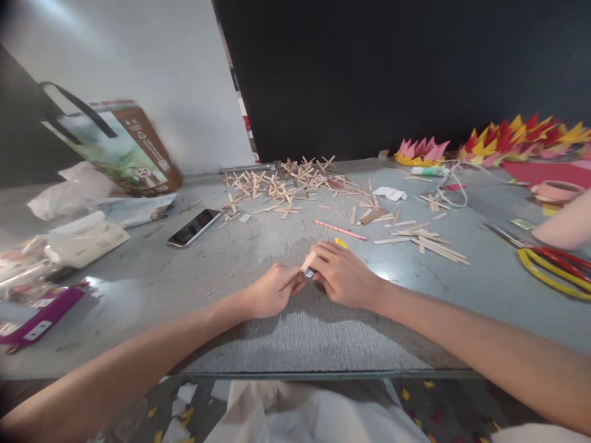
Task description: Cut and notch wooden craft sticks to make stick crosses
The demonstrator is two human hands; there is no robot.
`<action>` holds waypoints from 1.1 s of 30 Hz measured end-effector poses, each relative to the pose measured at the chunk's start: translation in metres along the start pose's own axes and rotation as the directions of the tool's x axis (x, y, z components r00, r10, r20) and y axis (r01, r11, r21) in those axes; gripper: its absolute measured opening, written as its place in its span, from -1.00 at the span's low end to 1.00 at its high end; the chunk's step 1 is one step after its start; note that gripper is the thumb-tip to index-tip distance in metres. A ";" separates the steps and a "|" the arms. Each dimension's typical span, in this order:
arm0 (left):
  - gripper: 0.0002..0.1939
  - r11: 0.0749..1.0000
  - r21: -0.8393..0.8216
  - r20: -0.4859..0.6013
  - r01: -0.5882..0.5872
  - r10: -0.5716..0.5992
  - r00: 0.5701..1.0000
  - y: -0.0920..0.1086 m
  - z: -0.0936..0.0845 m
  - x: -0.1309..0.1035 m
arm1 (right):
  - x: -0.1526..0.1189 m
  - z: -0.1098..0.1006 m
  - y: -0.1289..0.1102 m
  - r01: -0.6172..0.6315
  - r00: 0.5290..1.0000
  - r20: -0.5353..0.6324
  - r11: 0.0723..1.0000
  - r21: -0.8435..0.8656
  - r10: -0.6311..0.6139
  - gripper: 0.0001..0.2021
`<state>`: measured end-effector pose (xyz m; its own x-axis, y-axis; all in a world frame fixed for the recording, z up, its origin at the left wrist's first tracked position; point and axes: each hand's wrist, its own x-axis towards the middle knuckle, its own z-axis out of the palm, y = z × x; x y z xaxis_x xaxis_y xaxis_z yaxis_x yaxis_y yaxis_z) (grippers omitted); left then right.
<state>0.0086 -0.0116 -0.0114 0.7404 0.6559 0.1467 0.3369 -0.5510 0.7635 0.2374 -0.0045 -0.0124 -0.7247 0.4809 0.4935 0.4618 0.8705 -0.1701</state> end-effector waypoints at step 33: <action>-0.73 0.987 -0.158 -0.028 0.013 -0.018 0.999 0.000 0.002 0.000 | -0.001 0.004 0.007 -0.047 0.999 0.013 0.991 0.123 0.046 -0.88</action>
<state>0.0093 -0.0124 -0.0127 0.7174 0.6801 0.1507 0.2504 -0.4537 0.8553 0.2393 0.0014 -0.0169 -0.7095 0.5213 0.4742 0.4287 0.8533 -0.2967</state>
